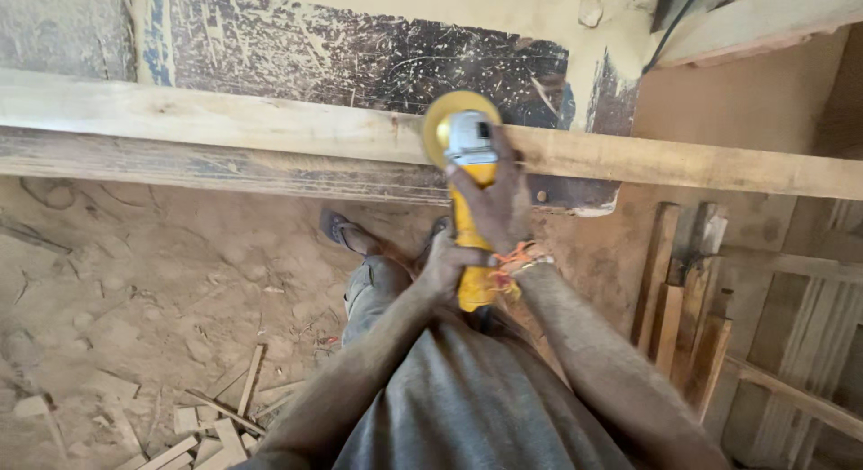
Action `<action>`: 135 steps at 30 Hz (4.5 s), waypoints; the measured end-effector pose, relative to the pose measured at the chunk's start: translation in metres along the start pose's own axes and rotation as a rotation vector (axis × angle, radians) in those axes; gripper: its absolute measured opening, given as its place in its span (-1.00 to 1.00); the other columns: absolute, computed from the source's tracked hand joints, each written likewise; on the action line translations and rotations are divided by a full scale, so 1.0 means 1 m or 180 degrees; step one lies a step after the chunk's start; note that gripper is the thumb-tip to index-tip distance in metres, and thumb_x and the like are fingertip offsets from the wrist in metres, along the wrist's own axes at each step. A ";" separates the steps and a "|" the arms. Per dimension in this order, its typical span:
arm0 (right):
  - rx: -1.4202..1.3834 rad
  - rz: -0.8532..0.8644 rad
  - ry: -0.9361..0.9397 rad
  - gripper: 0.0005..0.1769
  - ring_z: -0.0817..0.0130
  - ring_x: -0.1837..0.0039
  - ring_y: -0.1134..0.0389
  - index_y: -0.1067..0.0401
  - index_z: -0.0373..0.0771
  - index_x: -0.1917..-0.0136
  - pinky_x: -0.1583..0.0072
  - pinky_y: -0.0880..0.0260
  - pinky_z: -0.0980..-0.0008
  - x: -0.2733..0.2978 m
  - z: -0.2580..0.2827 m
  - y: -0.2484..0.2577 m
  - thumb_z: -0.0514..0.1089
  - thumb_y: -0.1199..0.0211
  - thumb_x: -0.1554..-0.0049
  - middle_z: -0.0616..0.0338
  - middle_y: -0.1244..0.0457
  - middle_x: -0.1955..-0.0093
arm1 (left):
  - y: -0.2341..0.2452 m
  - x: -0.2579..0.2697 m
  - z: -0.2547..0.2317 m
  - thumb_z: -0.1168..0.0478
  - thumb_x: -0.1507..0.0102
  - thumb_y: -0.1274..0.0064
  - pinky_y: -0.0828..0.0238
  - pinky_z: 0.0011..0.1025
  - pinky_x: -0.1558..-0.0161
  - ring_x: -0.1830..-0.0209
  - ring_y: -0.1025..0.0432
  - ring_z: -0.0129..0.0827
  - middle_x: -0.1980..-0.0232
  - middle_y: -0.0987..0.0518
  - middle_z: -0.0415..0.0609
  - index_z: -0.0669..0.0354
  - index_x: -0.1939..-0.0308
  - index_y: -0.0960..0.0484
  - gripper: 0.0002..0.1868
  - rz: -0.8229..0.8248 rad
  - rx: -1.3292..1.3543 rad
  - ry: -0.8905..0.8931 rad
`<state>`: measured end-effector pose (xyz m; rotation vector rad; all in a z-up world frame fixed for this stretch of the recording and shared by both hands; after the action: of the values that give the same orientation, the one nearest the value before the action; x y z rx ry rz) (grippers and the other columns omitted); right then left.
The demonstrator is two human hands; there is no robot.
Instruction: The person sands multiple pieces of wood using a power sander, holding the wood by hand and moving the tool along the surfaces while standing or bending over a low work area.
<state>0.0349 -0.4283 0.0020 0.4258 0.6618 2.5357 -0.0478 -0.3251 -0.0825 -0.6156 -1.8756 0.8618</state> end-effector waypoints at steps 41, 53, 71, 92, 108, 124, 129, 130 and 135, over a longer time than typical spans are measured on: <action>0.0630 0.0571 0.1634 -0.26 -0.03 -0.54 -0.21 -0.31 -0.26 -0.43 -0.52 -0.27 0.15 -0.012 0.109 -0.238 -0.09 -0.50 -0.05 -0.17 -0.11 -0.54 | 0.148 0.095 -0.155 0.44 -0.02 -0.22 -0.60 -0.26 0.16 0.27 -0.59 -0.24 0.21 -0.66 0.07 0.41 0.01 -0.58 -0.56 -0.0193 0.0121 -0.0578; -0.0201 0.0941 0.0479 0.14 0.05 -0.49 -0.17 -0.11 -0.39 -0.51 -0.48 -0.23 0.14 0.006 0.144 -0.327 0.26 -0.50 0.10 -0.16 -0.10 -0.43 | 0.196 0.142 -0.201 0.43 -0.01 -0.17 -0.62 -0.18 0.15 0.30 -0.58 -0.16 0.24 -0.64 0.11 0.41 0.04 -0.57 -0.59 -0.0465 0.0362 -0.0785; 0.0303 0.0346 -0.0322 0.11 0.15 -0.37 -0.36 -0.13 -0.32 -0.52 -0.35 -0.35 0.24 0.027 0.057 -0.134 0.27 -0.51 0.08 -0.08 -0.28 -0.35 | 0.094 0.087 -0.064 0.43 -0.05 -0.18 -0.61 -0.20 0.15 0.27 -0.60 -0.18 0.20 -0.67 0.10 0.43 0.03 -0.60 -0.62 0.0153 0.0259 0.0018; -0.0599 -0.0512 -0.0586 0.02 0.19 -0.33 -0.31 -0.10 -0.39 -0.48 -0.33 -0.37 0.27 0.020 -0.132 0.127 0.08 -0.54 0.03 -0.08 -0.23 -0.33 | -0.064 -0.041 0.127 0.43 -0.01 -0.25 -0.61 -0.17 0.27 0.33 -0.58 -0.18 0.24 -0.64 0.07 0.41 0.04 -0.61 -0.58 0.0298 -0.0378 0.0574; -0.0900 -0.0576 -0.0645 -0.12 0.32 -0.31 -0.35 -0.08 -0.32 -0.54 -0.24 -0.52 0.30 0.010 -0.162 0.178 -0.07 -0.51 -0.15 -0.02 -0.19 -0.41 | -0.102 -0.065 0.135 0.45 0.07 -0.29 -0.58 -0.19 0.31 0.36 -0.60 -0.17 0.33 -0.62 0.00 0.35 0.14 -0.59 -0.59 0.0411 -0.0375 0.0674; -0.0738 0.0588 0.0094 0.05 0.21 -0.35 -0.34 -0.14 -0.38 -0.50 -0.37 -0.38 0.32 -0.014 0.006 -0.108 0.10 -0.55 0.06 -0.09 -0.26 -0.35 | 0.042 0.044 -0.054 0.42 -0.02 -0.18 -0.60 -0.20 0.30 0.39 -0.57 -0.17 0.29 -0.64 0.12 0.46 0.08 -0.58 -0.62 -0.0120 0.0229 -0.0414; -0.0382 0.0891 0.0169 0.16 0.16 -0.43 -0.25 -0.04 -0.46 -0.54 -0.43 -0.26 0.29 -0.019 0.028 -0.167 0.16 -0.55 0.05 -0.13 -0.19 -0.42 | 0.085 0.056 -0.090 0.37 -0.06 -0.16 -0.58 -0.24 0.23 0.36 -0.57 -0.20 0.30 -0.64 0.07 0.43 0.07 -0.58 -0.64 -0.0244 0.0149 -0.0615; -0.0567 0.0800 0.0195 0.16 0.14 -0.44 -0.26 -0.05 -0.47 -0.54 -0.44 -0.26 0.27 -0.018 0.031 -0.174 0.16 -0.55 0.06 -0.15 -0.19 -0.42 | 0.090 0.057 -0.090 0.37 -0.04 -0.16 -0.58 -0.25 0.22 0.35 -0.57 -0.22 0.29 -0.64 0.05 0.40 0.06 -0.58 -0.63 -0.0300 0.0137 -0.0655; -0.0615 0.0443 0.0297 0.17 0.07 -0.46 -0.26 -0.10 -0.48 -0.52 -0.45 -0.25 0.22 -0.018 0.021 -0.165 0.18 -0.56 0.10 -0.21 -0.20 -0.43 | 0.085 0.053 -0.086 0.39 -0.02 -0.14 -0.59 -0.25 0.22 0.35 -0.58 -0.21 0.29 -0.65 0.07 0.39 0.06 -0.59 -0.62 -0.0298 -0.0022 -0.0736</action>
<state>0.1197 -0.3031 -0.0702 0.2965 0.4271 2.7341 0.0115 -0.2074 -0.0938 -0.4429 -2.0980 0.8959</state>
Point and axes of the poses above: each hand's wrist, its own x-axis away from the middle knuckle, its own y-axis out of the back of the hand, z = x × y, the point moved 7 cm from there along -x, towards the middle knuckle
